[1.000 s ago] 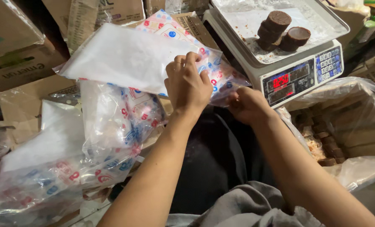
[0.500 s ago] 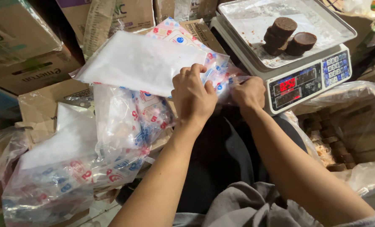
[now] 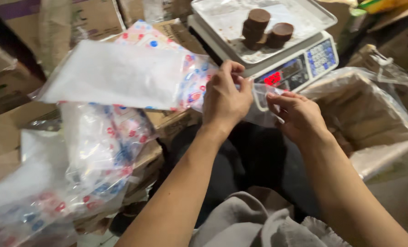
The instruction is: The person weighs cylindrical brown food items on a digital scale, places them into clear plastic bags, ties the bags, and sets them aside. The process is repeated for multiple items.
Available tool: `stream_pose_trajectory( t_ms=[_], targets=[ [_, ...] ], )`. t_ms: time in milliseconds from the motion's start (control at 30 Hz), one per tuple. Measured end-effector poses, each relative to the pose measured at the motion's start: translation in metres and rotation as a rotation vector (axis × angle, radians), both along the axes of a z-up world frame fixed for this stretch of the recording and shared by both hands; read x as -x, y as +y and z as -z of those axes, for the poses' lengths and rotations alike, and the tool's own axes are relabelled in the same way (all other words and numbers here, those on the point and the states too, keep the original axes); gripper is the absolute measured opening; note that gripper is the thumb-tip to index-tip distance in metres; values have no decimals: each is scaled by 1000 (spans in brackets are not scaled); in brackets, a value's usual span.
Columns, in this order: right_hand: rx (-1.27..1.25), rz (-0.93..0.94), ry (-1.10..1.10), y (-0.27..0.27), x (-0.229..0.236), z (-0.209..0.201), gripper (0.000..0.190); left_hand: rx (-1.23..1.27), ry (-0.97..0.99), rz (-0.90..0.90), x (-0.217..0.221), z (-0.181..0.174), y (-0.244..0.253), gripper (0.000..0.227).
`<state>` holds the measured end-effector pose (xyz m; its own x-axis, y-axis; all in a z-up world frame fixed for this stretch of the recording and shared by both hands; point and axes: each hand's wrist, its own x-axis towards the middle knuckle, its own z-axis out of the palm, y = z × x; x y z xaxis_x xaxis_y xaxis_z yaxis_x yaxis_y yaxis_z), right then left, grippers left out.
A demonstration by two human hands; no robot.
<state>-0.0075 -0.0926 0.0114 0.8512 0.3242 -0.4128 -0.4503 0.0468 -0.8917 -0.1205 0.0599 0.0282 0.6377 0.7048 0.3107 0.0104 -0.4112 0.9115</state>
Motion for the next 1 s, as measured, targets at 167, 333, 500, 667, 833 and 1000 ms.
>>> stream_pose_trajectory(
  t_ms=[167, 333, 500, 667, 833, 1000],
  targets=[
    [-141, -187, -207, -37, 1, -22, 16, 72, 89, 184, -25, -12, -41, 47],
    [-179, -290, -243, -67, 9, -32, 14, 554, 81, 419, -43, -9, -63, 35],
    [-284, -195, 31, -84, 9, -40, 18, 755, -1, 443, -56, 12, -71, 24],
    [-437, -75, 377, -97, 0, -35, 28, 1506, 108, 706, -60, 15, -59, 17],
    [-869, -220, 760, -102, -9, -29, 26, 1551, -18, 749, -52, -2, -57, 16],
    [-462, -78, 330, -106, -9, -47, 16, 924, -18, 673, -45, -12, -63, 22]
  ],
)
